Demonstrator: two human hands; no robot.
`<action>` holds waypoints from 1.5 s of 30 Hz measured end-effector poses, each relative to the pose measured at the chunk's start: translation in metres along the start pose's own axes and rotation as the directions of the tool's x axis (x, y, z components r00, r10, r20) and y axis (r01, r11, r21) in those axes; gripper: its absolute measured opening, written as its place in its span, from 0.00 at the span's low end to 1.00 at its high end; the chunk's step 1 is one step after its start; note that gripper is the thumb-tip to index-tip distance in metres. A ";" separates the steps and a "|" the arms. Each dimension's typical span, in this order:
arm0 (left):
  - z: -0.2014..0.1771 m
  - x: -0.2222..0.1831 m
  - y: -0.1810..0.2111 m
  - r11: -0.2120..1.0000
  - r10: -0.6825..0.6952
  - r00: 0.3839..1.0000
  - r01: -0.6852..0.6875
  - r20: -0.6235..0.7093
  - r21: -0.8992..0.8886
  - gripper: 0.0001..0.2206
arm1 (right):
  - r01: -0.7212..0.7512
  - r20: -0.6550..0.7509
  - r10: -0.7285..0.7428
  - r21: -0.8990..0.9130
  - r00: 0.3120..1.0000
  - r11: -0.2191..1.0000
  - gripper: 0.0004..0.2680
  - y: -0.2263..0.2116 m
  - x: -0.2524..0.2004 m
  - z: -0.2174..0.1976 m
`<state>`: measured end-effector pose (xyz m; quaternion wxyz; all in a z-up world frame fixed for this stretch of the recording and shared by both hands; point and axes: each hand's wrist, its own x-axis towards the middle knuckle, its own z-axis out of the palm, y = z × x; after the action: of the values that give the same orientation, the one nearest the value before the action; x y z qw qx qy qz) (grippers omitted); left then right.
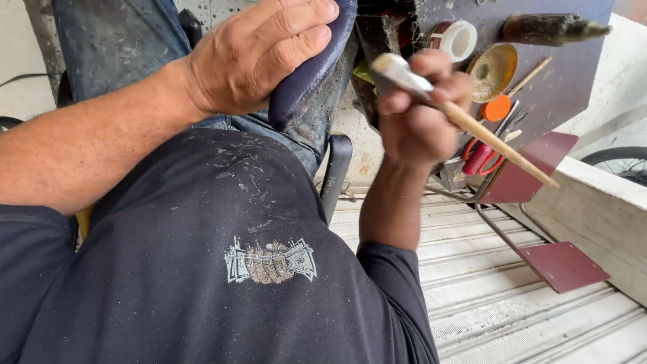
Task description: Applying adhesive to the bottom of a sneaker and a new replacement sole using a brush at a repair bench.
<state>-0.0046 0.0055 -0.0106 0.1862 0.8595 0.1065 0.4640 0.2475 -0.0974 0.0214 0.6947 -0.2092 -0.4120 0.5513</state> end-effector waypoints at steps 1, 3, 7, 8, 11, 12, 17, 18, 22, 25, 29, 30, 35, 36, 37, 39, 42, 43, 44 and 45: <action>-0.001 0.001 0.000 1.000 0.007 1.000 -0.007 0.010 0.005 0.10 | -0.031 -0.029 0.031 -0.012 0.999 0.999 0.05 0.005 0.001 0.009; -0.005 0.004 0.001 1.000 0.016 1.000 -0.016 0.019 0.016 0.09 | -0.061 -0.053 0.059 -0.020 0.997 0.998 0.07 0.016 0.002 0.022; -0.009 0.007 0.002 0.998 0.039 0.999 -0.037 0.032 -0.059 0.09 | -0.005 -0.232 -0.062 -0.280 0.971 0.960 0.06 0.026 0.002 0.031; -0.010 0.007 0.003 0.995 0.047 0.998 -0.043 0.040 -0.086 0.09 | 0.018 -0.243 -0.092 -0.291 0.966 0.957 0.06 0.028 0.003 0.031; -0.010 0.004 0.003 0.996 0.055 0.997 -0.051 0.049 -0.072 0.09 | 0.033 -0.295 -0.155 -0.381 0.943 0.924 0.04 0.029 0.009 0.031; -0.010 0.005 0.003 0.996 0.057 0.997 -0.054 0.048 -0.075 0.09 | 0.033 -0.295 -0.157 -0.384 0.942 0.923 0.04 0.028 0.009 0.036; -0.007 0.001 0.002 0.995 0.097 0.995 -0.097 0.013 -0.023 0.09 | 0.085 -0.184 -0.164 -0.376 0.969 0.923 0.04 0.026 0.023 0.032; -0.008 0.003 0.002 0.995 0.102 0.995 -0.102 0.013 -0.025 0.09 | 0.089 -0.184 -0.169 -0.379 0.968 0.921 0.04 0.026 0.022 0.031; -0.011 0.006 0.002 0.990 0.134 0.991 -0.132 0.023 -0.044 0.08 | 0.070 -0.191 -0.146 -0.357 0.971 0.932 0.04 0.024 0.024 0.025; -0.010 0.004 0.003 0.991 0.132 0.991 -0.132 0.036 -0.010 0.08 | 0.016 -0.300 -0.136 -0.373 0.944 0.928 0.05 0.025 0.019 0.027; -0.006 -0.001 -0.002 0.991 0.132 0.989 -0.132 0.059 -0.007 0.10 | 0.010 -0.284 -0.133 -0.397 0.950 0.918 0.06 0.026 0.017 0.036; -0.007 -0.002 -0.002 0.992 0.126 0.990 -0.126 0.061 -0.006 0.10 | 0.005 -0.285 -0.127 -0.393 0.950 0.920 0.06 0.027 0.016 0.038; -0.005 -0.005 -0.003 0.994 0.101 0.992 -0.097 0.080 -0.043 0.09 | 0.021 -0.251 -0.140 -0.425 0.958 0.905 0.05 0.027 0.013 0.049; -0.004 -0.006 -0.003 0.995 0.096 0.992 -0.093 0.081 -0.042 0.09 | 0.017 -0.252 -0.135 -0.422 0.958 0.906 0.05 0.028 0.012 0.051; -0.004 -0.007 -0.003 0.997 0.083 0.993 -0.083 0.083 0.003 0.10 | 0.032 -0.232 -0.144 -0.430 0.962 0.902 0.05 0.028 0.011 0.053; -0.003 -0.009 -0.002 0.997 0.061 0.994 -0.066 0.086 0.050 0.10 | 0.040 -0.214 -0.146 -0.433 0.966 0.901 0.05 0.029 0.009 0.057; -0.002 -0.011 -0.002 0.995 0.059 0.996 -0.065 0.069 0.075 0.10 | 0.059 -0.186 -0.156 -0.443 0.970 0.894 0.05 0.030 0.005 0.059; -0.002 -0.012 -0.002 0.994 0.050 0.996 -0.057 0.077 0.093 0.10 | 0.070 -0.176 -0.164 -0.446 0.971 0.892 0.06 0.031 0.003 0.060; -0.002 -0.013 -0.002 0.993 0.040 0.996 -0.049 0.085 0.110 0.11 | 0.081 -0.167 -0.173 -0.450 0.971 0.890 0.07 0.031 0.001 0.061; -0.002 -0.013 -0.001 0.993 0.033 0.996 -0.043 0.086 0.111 0.11 | 0.076 -0.168 -0.167 -0.446 0.971 0.892 0.07 0.031 0.002 0.066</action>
<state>-0.0135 0.0024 -0.0204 0.1326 0.8892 0.1082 0.4242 0.1759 -0.0963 0.0366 0.7016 -0.3881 -0.4646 0.3759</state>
